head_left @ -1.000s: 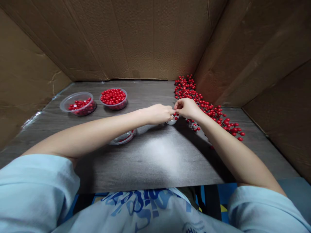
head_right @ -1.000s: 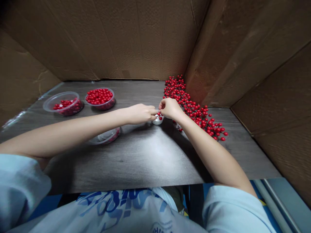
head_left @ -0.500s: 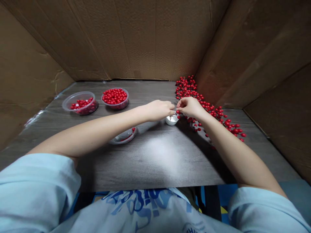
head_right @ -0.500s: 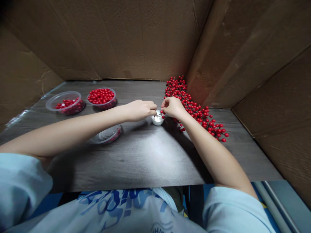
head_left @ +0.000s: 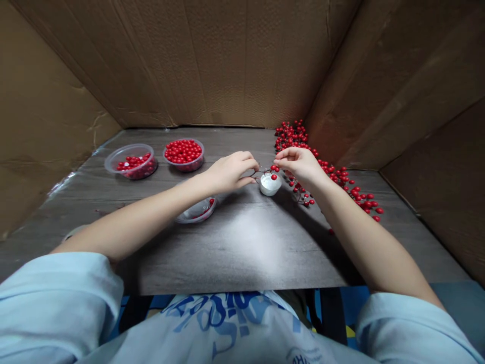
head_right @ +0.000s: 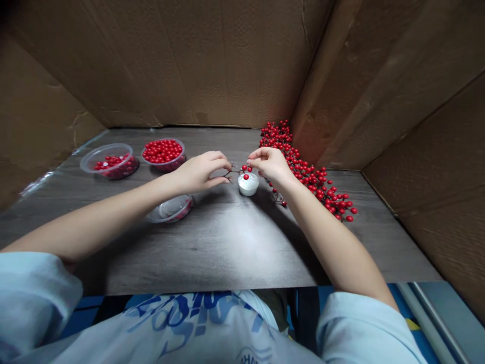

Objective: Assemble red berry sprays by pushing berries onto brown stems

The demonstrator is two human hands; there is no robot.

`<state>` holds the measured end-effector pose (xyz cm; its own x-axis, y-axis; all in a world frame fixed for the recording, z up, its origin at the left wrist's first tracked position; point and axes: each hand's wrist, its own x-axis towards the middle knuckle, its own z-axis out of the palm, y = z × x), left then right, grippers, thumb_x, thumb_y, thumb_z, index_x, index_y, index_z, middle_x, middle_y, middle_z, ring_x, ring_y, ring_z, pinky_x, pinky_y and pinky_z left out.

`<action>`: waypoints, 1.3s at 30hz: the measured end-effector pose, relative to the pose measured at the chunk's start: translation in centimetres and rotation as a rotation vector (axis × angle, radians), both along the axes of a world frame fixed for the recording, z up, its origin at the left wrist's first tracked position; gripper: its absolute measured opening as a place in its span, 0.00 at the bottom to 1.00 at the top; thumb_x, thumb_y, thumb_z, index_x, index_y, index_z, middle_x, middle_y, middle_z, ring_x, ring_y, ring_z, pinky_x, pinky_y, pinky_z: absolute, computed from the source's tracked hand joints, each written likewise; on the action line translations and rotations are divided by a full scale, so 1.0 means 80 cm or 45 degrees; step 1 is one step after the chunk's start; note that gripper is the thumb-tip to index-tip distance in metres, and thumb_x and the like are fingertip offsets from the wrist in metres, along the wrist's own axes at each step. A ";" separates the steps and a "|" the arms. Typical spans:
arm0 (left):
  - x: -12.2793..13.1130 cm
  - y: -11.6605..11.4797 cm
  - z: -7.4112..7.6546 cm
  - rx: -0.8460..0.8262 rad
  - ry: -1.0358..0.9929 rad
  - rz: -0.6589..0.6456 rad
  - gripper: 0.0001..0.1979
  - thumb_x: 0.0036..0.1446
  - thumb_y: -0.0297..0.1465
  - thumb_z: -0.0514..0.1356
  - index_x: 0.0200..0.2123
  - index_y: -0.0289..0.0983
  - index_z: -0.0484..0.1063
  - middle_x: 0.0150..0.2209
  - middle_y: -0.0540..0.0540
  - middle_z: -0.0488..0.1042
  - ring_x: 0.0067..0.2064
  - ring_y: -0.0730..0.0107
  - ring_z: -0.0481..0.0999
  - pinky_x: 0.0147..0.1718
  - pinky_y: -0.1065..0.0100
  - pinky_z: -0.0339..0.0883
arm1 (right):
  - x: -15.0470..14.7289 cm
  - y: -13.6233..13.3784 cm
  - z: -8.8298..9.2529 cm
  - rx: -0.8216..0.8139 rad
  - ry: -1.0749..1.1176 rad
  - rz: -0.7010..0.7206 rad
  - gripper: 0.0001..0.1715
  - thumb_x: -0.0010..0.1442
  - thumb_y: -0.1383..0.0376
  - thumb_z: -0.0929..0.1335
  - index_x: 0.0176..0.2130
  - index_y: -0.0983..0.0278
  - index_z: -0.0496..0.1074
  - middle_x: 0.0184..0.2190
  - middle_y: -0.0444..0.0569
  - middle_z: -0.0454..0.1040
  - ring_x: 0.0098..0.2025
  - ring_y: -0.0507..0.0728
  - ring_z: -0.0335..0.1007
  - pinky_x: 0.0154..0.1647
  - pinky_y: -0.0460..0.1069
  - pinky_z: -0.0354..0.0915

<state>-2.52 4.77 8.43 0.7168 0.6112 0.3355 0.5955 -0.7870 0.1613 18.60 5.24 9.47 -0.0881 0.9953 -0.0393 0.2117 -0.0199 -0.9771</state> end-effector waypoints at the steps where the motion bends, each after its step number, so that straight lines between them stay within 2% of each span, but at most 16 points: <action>1: -0.002 -0.005 -0.002 0.059 0.003 0.038 0.14 0.55 0.36 0.59 0.43 0.35 0.69 0.43 0.42 0.70 0.44 0.64 0.70 0.40 0.66 0.65 | -0.007 -0.003 0.002 0.002 0.027 -0.011 0.07 0.46 0.72 0.71 0.27 0.68 0.68 0.18 0.42 0.68 0.15 0.44 0.54 0.15 0.42 0.49; 4: -0.008 -0.019 -0.006 0.203 -0.019 0.080 0.18 0.54 0.42 0.59 0.44 0.35 0.69 0.42 0.43 0.70 0.43 0.64 0.69 0.38 0.67 0.65 | -0.025 -0.012 0.007 0.027 0.067 -0.013 0.06 0.46 0.72 0.70 0.26 0.68 0.68 0.18 0.42 0.67 0.15 0.45 0.55 0.15 0.42 0.50; 8: -0.015 -0.037 -0.010 0.328 -0.180 0.110 0.21 0.54 0.47 0.57 0.37 0.34 0.73 0.36 0.44 0.70 0.37 0.68 0.70 0.35 0.69 0.65 | -0.042 -0.021 0.012 0.099 0.069 0.021 0.06 0.45 0.71 0.71 0.26 0.69 0.68 0.19 0.43 0.68 0.17 0.45 0.57 0.16 0.42 0.51; 11: -0.021 -0.049 -0.011 0.424 -0.280 0.203 0.16 0.58 0.41 0.56 0.34 0.33 0.74 0.33 0.45 0.70 0.34 0.71 0.69 0.35 0.71 0.64 | -0.052 -0.026 0.014 0.153 0.067 0.060 0.07 0.44 0.69 0.71 0.26 0.68 0.68 0.19 0.43 0.68 0.18 0.45 0.57 0.16 0.42 0.51; 15: -0.032 -0.060 -0.010 0.509 -0.266 0.291 0.10 0.58 0.34 0.56 0.34 0.35 0.75 0.31 0.46 0.71 0.32 0.72 0.68 0.31 0.71 0.63 | -0.065 -0.028 0.013 0.217 0.040 0.129 0.09 0.44 0.66 0.71 0.27 0.68 0.68 0.21 0.45 0.70 0.18 0.46 0.57 0.16 0.43 0.49; 23: -0.044 -0.071 -0.012 0.569 -0.173 0.360 0.10 0.59 0.33 0.56 0.32 0.35 0.75 0.28 0.47 0.70 0.30 0.72 0.66 0.28 0.71 0.59 | -0.083 -0.036 0.010 0.284 -0.003 0.247 0.10 0.45 0.64 0.71 0.27 0.68 0.68 0.20 0.44 0.68 0.19 0.46 0.55 0.18 0.43 0.50; 27: -0.052 -0.073 -0.016 0.593 -0.211 0.368 0.11 0.60 0.32 0.54 0.32 0.35 0.75 0.28 0.46 0.70 0.32 0.72 0.67 0.30 0.71 0.60 | -0.089 -0.041 0.014 0.298 0.006 0.283 0.12 0.46 0.63 0.71 0.28 0.68 0.69 0.22 0.46 0.70 0.21 0.47 0.60 0.20 0.44 0.53; 33: -0.079 -0.068 -0.014 0.505 -0.657 0.337 0.06 0.56 0.25 0.57 0.31 0.33 0.74 0.28 0.48 0.70 0.31 0.76 0.69 0.32 0.74 0.62 | -0.093 -0.037 0.015 0.422 0.018 0.169 0.13 0.53 0.59 0.68 0.31 0.68 0.70 0.24 0.46 0.69 0.25 0.48 0.62 0.25 0.45 0.58; 36: -0.091 -0.065 -0.015 0.399 -0.932 0.403 0.06 0.53 0.27 0.60 0.25 0.33 0.72 0.25 0.50 0.69 0.27 0.79 0.66 0.28 0.75 0.60 | -0.099 -0.032 0.006 0.486 -0.236 0.214 0.09 0.53 0.63 0.68 0.30 0.68 0.72 0.26 0.47 0.71 0.27 0.49 0.62 0.30 0.47 0.60; 39: -0.095 -0.064 -0.024 0.213 -1.241 0.463 0.12 0.51 0.35 0.63 0.22 0.33 0.70 0.24 0.50 0.68 0.27 0.78 0.65 0.26 0.75 0.60 | -0.114 -0.030 -0.008 0.592 -0.586 0.391 0.06 0.52 0.65 0.70 0.29 0.67 0.75 0.31 0.49 0.72 0.34 0.53 0.66 0.39 0.49 0.62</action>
